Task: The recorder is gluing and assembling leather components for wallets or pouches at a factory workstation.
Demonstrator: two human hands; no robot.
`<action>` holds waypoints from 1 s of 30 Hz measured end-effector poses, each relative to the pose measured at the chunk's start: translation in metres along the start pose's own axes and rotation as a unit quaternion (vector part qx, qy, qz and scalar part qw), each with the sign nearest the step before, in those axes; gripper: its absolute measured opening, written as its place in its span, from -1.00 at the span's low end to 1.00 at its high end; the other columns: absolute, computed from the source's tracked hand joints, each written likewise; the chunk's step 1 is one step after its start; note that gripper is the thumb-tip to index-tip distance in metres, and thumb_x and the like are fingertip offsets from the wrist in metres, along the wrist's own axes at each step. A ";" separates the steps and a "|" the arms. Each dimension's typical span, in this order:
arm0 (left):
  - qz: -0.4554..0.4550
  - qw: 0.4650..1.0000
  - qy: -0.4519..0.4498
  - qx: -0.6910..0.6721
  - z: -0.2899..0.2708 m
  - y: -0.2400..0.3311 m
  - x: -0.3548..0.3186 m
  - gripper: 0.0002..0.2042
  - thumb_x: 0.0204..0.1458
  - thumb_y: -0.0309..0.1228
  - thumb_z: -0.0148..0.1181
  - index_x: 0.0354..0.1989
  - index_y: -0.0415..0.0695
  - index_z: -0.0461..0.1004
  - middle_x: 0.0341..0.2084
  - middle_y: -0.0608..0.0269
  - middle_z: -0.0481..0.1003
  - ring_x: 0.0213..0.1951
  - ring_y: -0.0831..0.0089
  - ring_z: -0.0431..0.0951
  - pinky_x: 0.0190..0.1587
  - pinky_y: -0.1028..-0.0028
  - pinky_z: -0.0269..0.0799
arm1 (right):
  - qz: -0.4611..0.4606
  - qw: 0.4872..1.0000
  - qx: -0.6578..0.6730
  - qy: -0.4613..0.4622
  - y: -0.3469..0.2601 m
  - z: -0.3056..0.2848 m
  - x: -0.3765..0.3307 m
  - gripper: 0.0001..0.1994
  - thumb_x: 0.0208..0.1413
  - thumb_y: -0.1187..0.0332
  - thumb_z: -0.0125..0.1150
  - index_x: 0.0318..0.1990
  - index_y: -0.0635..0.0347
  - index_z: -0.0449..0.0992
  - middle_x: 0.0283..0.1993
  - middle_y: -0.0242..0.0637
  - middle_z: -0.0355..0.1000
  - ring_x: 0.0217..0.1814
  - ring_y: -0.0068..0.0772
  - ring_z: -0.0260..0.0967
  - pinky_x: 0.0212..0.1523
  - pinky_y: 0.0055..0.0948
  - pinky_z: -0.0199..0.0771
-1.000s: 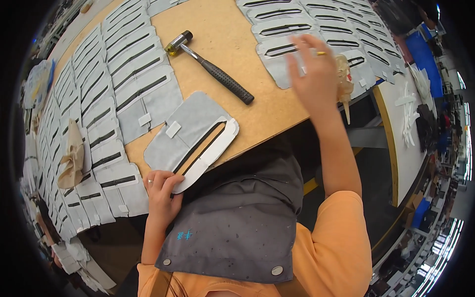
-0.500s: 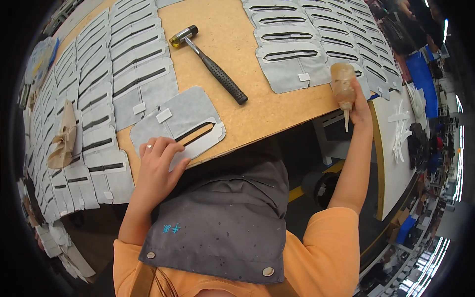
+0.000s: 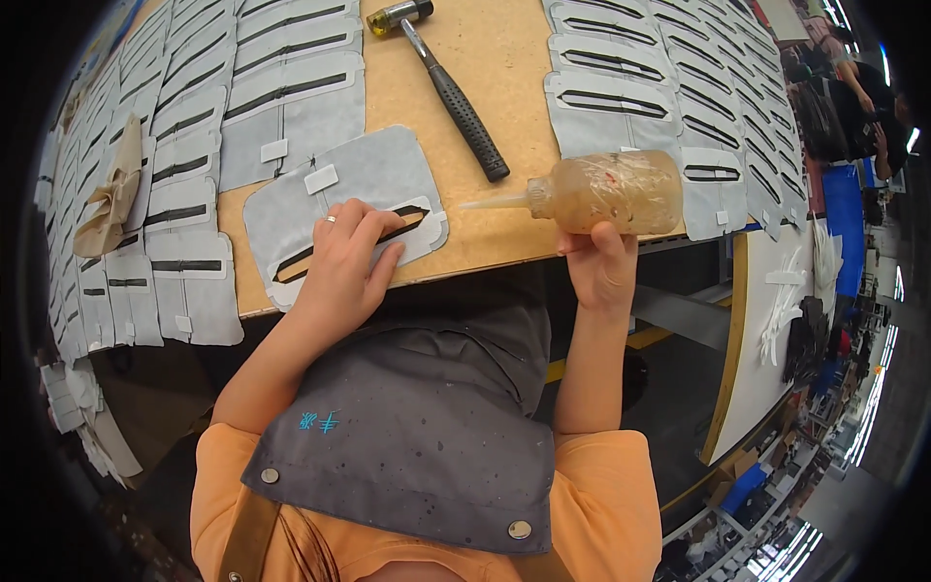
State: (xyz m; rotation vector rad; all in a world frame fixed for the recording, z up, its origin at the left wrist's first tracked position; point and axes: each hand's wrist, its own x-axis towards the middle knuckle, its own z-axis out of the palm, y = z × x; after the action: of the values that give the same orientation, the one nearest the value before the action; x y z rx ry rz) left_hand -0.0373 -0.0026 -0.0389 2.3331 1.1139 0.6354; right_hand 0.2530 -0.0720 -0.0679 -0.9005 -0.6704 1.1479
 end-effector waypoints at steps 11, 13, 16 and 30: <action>0.001 0.998 0.065 -0.024 0.008 -0.004 0.000 -0.91 -0.02 -0.50 0.21 -0.34 -0.15 0.45 -0.41 0.25 0.36 -0.30 0.27 0.33 -0.19 0.31 0.15 | -0.032 0.995 -0.094 0.029 0.005 0.048 0.001 -0.12 -0.14 -0.28 0.33 0.26 0.05 0.22 0.26 0.06 0.27 0.06 -0.28 0.45 -0.38 -0.50 0.57; 0.001 0.998 0.066 -0.020 0.009 -0.003 0.001 -0.91 -0.02 -0.50 0.21 -0.34 -0.15 0.45 -0.41 0.25 0.36 -0.30 0.26 0.33 -0.20 0.31 0.15 | -0.049 0.992 -0.107 0.043 0.006 0.056 -0.002 -0.13 -0.12 -0.27 0.33 0.26 0.07 0.23 0.25 0.05 0.28 0.10 -0.25 0.44 -0.38 -0.49 0.57; 0.001 0.998 0.068 -0.017 0.009 -0.003 0.001 -0.91 -0.02 -0.51 0.21 -0.34 -0.14 0.45 -0.41 0.25 0.36 -0.30 0.26 0.33 -0.20 0.31 0.15 | -0.072 0.983 -0.163 0.054 0.007 0.068 -0.003 -0.17 -0.06 -0.21 0.33 0.24 0.15 0.23 0.22 0.02 0.31 0.17 -0.17 0.40 -0.40 -0.46 0.58; 0.000 0.997 0.072 -0.017 0.009 -0.003 0.001 -0.92 -0.02 -0.50 0.21 -0.37 -0.14 0.45 -0.42 0.26 0.36 -0.31 0.26 0.33 -0.20 0.32 0.16 | -0.164 0.969 -0.186 0.013 0.021 0.070 -0.009 -0.12 -0.06 0.00 0.45 0.30 0.24 0.07 0.22 -0.02 0.28 0.23 -0.04 0.33 0.21 -0.09 0.39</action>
State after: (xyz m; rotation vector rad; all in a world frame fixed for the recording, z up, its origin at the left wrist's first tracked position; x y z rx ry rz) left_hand -0.0328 -0.0023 -0.0477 2.2885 1.1570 0.8279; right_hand 0.1825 -0.0600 -0.0516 -1.0697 -0.9926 0.7239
